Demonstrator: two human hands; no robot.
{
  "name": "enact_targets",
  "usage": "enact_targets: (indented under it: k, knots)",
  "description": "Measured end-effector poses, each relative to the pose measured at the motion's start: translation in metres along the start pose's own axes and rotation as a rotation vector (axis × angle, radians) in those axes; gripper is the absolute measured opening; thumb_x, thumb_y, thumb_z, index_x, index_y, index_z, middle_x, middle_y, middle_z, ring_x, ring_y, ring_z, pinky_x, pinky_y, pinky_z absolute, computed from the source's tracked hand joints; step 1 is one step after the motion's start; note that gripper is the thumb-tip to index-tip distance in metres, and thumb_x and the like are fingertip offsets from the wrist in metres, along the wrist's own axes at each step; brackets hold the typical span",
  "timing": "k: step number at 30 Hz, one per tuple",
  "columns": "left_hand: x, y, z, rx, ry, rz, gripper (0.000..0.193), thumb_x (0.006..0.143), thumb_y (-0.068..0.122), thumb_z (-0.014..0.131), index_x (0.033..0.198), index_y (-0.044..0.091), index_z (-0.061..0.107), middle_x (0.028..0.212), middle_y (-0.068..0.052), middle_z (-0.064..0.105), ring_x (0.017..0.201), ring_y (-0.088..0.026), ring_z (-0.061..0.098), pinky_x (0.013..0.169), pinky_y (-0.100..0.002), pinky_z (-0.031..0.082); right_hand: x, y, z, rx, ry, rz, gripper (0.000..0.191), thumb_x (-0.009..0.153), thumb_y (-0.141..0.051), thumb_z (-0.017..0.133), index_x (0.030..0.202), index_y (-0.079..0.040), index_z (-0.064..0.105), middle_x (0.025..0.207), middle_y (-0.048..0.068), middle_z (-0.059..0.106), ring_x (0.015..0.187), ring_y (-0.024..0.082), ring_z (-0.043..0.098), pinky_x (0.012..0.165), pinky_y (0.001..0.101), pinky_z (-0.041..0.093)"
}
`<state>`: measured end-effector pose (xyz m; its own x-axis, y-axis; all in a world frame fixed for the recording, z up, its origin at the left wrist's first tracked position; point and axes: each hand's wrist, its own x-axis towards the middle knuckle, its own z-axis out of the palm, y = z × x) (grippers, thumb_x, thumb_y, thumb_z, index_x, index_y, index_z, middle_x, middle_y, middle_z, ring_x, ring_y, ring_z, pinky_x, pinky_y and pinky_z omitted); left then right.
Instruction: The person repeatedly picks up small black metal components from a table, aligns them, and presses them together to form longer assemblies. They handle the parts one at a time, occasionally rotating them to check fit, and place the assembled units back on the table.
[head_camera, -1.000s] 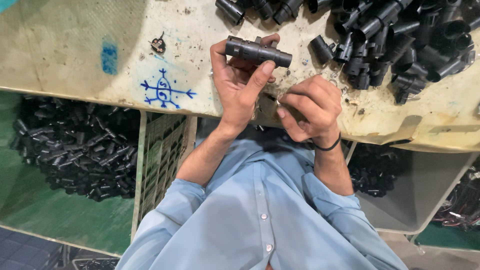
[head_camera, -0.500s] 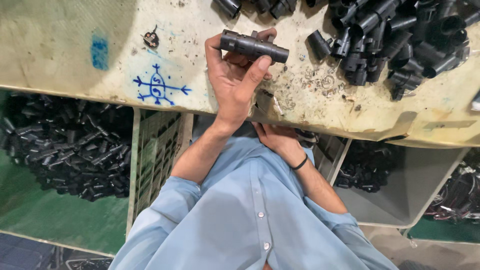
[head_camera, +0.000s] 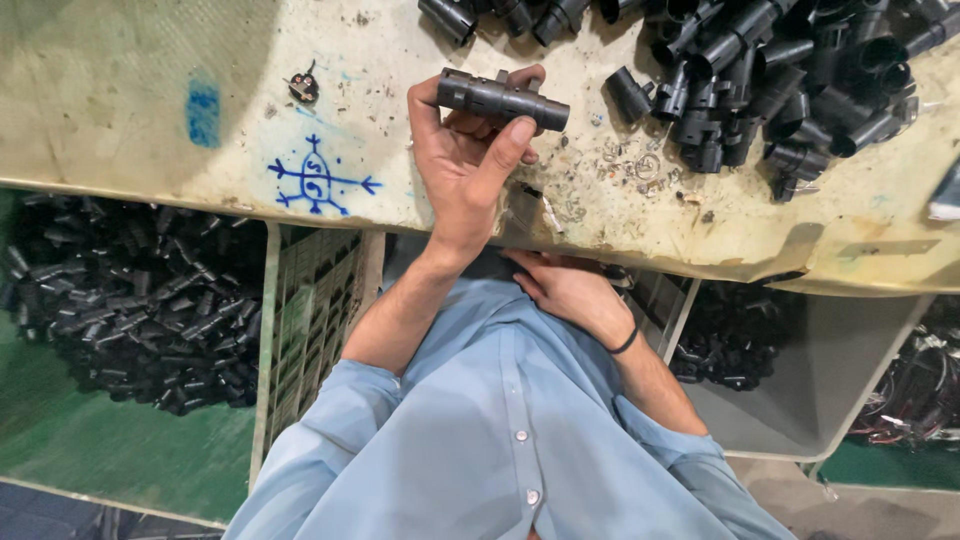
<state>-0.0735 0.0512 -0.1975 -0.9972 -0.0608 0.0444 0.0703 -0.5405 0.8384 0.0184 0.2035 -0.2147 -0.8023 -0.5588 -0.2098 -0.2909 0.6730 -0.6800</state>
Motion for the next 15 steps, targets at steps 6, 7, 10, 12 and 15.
enact_targets:
  k: [6,7,10,12,15]
  knots:
    - [0.001,0.002,0.0,0.004,0.0,-0.01,0.049,0.103,0.003,0.074,0.133,0.01,0.035,0.13,-0.03,0.066,0.103,-0.015,0.071,0.077,-0.025,0.06,-0.032,-0.025,-0.061,0.01,-0.228,0.034,0.032,0.085,-0.014,0.069,0.117,-0.013,0.068,0.1,0.013,0.064,0.095,0.033,0.068,0.08,0.0414,0.055]
    - [0.001,0.002,0.0,0.004,0.002,-0.012,0.049,0.104,0.003,0.074,0.133,0.01,0.035,0.13,-0.03,0.066,0.104,-0.015,0.071,0.077,-0.024,0.06,-0.038,-0.026,-0.075,0.108,-0.202,-0.021,0.034,0.085,-0.014,0.07,0.118,-0.011,0.068,0.103,0.014,0.065,0.094,0.033,0.068,0.079,0.0419,0.056]
    - [-0.001,0.003,-0.003,-0.01,-0.022,-0.025,0.049,0.104,0.005,0.073,0.134,0.01,0.035,0.132,-0.029,0.066,0.104,-0.015,0.071,0.079,-0.026,0.06,-0.047,-0.034,-0.097,0.536,0.078,-0.133,0.031,0.089,-0.013,0.072,0.12,-0.007,0.068,0.11,0.013,0.066,0.098,0.03,0.07,0.083,0.0443,0.059]
    - [-0.001,0.004,-0.004,-0.017,-0.047,-0.013,0.048,0.105,0.005,0.072,0.135,0.011,0.035,0.132,-0.028,0.066,0.1,-0.015,0.071,0.08,-0.026,0.06,-0.038,-0.038,-0.092,0.878,0.516,-0.145,0.026,0.098,-0.012,0.073,0.122,-0.007,0.066,0.116,0.01,0.065,0.106,0.025,0.069,0.094,0.0476,0.061]
    - [0.001,0.005,-0.003,-0.028,-0.075,-0.006,0.046,0.105,0.004,0.07,0.135,0.011,0.036,0.132,-0.027,0.066,0.102,-0.015,0.072,0.082,-0.028,0.061,0.007,-0.012,-0.082,0.989,0.985,-0.233,0.032,0.101,-0.012,0.077,0.129,-0.008,0.062,0.122,0.009,0.062,0.114,0.017,0.065,0.103,0.0501,0.062]
